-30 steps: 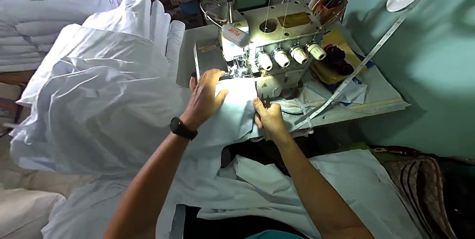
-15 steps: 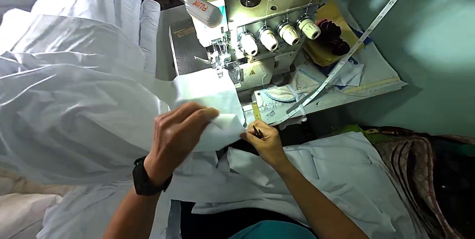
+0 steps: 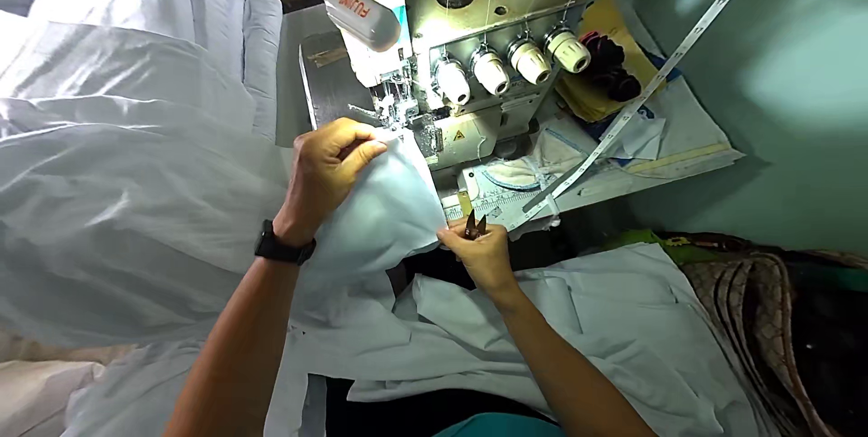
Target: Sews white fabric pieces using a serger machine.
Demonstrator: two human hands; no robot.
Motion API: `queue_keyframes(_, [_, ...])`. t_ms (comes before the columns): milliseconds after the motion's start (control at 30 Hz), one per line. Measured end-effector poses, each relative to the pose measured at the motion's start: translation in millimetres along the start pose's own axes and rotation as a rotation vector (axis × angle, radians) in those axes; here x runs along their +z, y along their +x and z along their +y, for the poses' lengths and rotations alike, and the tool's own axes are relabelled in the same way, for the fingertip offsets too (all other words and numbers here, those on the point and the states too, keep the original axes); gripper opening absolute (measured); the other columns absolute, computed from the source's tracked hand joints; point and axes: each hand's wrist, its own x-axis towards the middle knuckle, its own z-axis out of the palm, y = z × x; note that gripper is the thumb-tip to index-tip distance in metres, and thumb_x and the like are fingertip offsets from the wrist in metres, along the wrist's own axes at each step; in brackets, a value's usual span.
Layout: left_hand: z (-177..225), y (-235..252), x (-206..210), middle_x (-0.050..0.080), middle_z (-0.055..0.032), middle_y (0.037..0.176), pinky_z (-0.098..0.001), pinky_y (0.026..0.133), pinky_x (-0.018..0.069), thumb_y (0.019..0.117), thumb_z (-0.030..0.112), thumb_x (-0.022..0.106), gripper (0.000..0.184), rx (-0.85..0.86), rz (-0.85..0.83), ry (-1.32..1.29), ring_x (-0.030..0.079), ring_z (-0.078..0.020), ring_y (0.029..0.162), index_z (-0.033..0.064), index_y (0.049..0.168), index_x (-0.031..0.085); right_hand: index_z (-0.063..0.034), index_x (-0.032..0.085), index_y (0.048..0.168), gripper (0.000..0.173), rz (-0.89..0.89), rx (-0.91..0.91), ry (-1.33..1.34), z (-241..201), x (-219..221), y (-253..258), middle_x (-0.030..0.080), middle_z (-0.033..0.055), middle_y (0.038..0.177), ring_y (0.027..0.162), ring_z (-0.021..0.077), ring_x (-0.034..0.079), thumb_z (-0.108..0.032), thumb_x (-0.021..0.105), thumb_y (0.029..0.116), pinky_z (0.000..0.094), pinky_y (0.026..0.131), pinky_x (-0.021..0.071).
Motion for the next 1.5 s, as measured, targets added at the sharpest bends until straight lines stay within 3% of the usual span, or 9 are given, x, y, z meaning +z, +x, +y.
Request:
queue_keyframes(167, [-5, 5, -8, 0.071, -0.0032, 0.089, -0.0164, 0.083, 0.0496, 0.0939, 0.010, 0.067, 0.013, -0.105, -0.143, -0.033, 0.064, 0.0001, 0.086, 0.0008, 0.092, 0.076, -0.0113, 0.057, 0.071, 0.021, -0.132, 0.027, -0.025, -11, -6, -23, 0.058, -0.0097, 0.064, 0.053, -0.0052, 0.051, 0.002, 0.073, 0.0756, 0.0124, 0.050, 0.0432])
queue_keyframes(333, [9, -1, -2, 0.065, -0.0015, 0.078, -0.0157, 0.063, 0.0448, 0.0865, 0.010, 0.076, 0.006, -0.240, -0.055, 0.043, 0.056, -0.0008, 0.067, 0.0039, 0.088, 0.076, 0.0008, 0.067, 0.099, 0.022, -0.200, 0.135, -0.024, -14, -6, -22, 0.062, -0.0082, 0.069, 0.056, -0.0038, 0.055, 0.004, 0.072, 0.0779, 0.0130, 0.053, 0.0471])
queue_keyframes(400, [22, -4, 2, 0.064, -0.0061, 0.083, -0.0266, 0.060, 0.0460, 0.0879, 0.008, 0.076, 0.006, -0.220, -0.029, 0.147, 0.056, -0.0116, 0.067, 0.0041, 0.090, 0.072, 0.0008, 0.070, 0.091, 0.008, -0.263, 0.091, -0.045, -8, -7, -24, 0.062, -0.0082, 0.069, 0.057, -0.0061, 0.053, 0.000, 0.071, 0.0837, 0.0117, 0.054, 0.0448])
queue_keyframes(500, [41, -19, 25, 0.071, -0.0166, 0.102, -0.0519, 0.083, 0.0518, 0.0955, 0.003, 0.060, 0.018, -0.053, -0.033, 0.528, 0.068, -0.0333, 0.093, 0.0017, 0.104, 0.077, 0.0007, 0.072, 0.083, 0.008, -0.356, -0.076, -0.090, -2, -14, -32, 0.067, -0.0034, 0.076, 0.064, -0.0093, 0.054, -0.004, 0.069, 0.0880, 0.0083, 0.059, 0.0445])
queue_keyframes(667, [44, -44, 61, 0.069, -0.0137, 0.131, -0.0665, 0.106, 0.0404, 0.0984, 0.003, 0.052, 0.033, -0.113, 0.053, 0.695, 0.064, -0.0351, 0.126, 0.0055, 0.125, 0.072, 0.0040, 0.071, 0.089, 0.008, -0.243, -0.284, -0.123, -19, -9, -33, 0.070, -0.0008, 0.077, 0.066, -0.0088, 0.058, -0.001, 0.068, 0.0841, 0.0070, 0.062, 0.0479])
queue_keyframes(967, [-3, 13, 12, 0.068, -0.0217, 0.120, -0.0615, 0.108, 0.0400, 0.1000, 0.006, 0.046, 0.027, -0.143, -0.155, 0.352, 0.064, -0.0381, 0.119, -0.0042, 0.114, 0.066, 0.0017, 0.066, 0.083, 0.005, -0.124, -0.438, -0.168, -38, 27, 10, 0.063, -0.0033, 0.070, 0.056, -0.0094, 0.047, 0.000, 0.070, 0.0795, 0.0062, 0.052, 0.0380])
queue_keyframes(1167, [-30, 57, 3, 0.069, -0.0244, 0.118, -0.0614, 0.113, 0.0349, 0.1005, 0.012, 0.058, 0.030, -0.241, -0.154, 0.286, 0.064, -0.0387, 0.120, -0.0059, 0.123, 0.063, 0.0064, 0.076, 0.091, 0.011, -0.064, -0.595, -0.174, -46, 45, 54, 0.073, 0.0046, 0.079, 0.068, -0.0050, 0.063, 0.001, 0.068, 0.0855, 0.0102, 0.064, 0.0529])
queue_keyframes(1367, [-64, 86, -9, 0.061, -0.0259, 0.135, -0.0673, 0.114, 0.0286, 0.1012, 0.024, 0.061, 0.049, -0.404, -0.085, 0.300, 0.054, -0.0416, 0.132, -0.0055, 0.139, 0.053, 0.0003, 0.080, 0.087, 0.017, 0.142, -0.813, -0.541, -40, 57, 72, 0.071, 0.0083, 0.067, 0.053, 0.0090, 0.060, -0.010, 0.067, 0.0846, 0.0240, 0.052, 0.0463])
queue_keyframes(1500, [-86, 88, -14, 0.059, -0.0290, 0.135, -0.0591, 0.108, 0.0429, 0.0979, 0.034, 0.067, 0.067, -0.643, 0.114, 0.129, 0.057, -0.0417, 0.128, -0.0045, 0.146, 0.042, 0.0051, 0.077, 0.089, 0.014, 0.009, -0.816, -0.361, -31, 49, 62, 0.073, 0.0095, 0.074, 0.063, 0.0017, 0.064, -0.004, 0.067, 0.0882, 0.0137, 0.062, 0.0518])
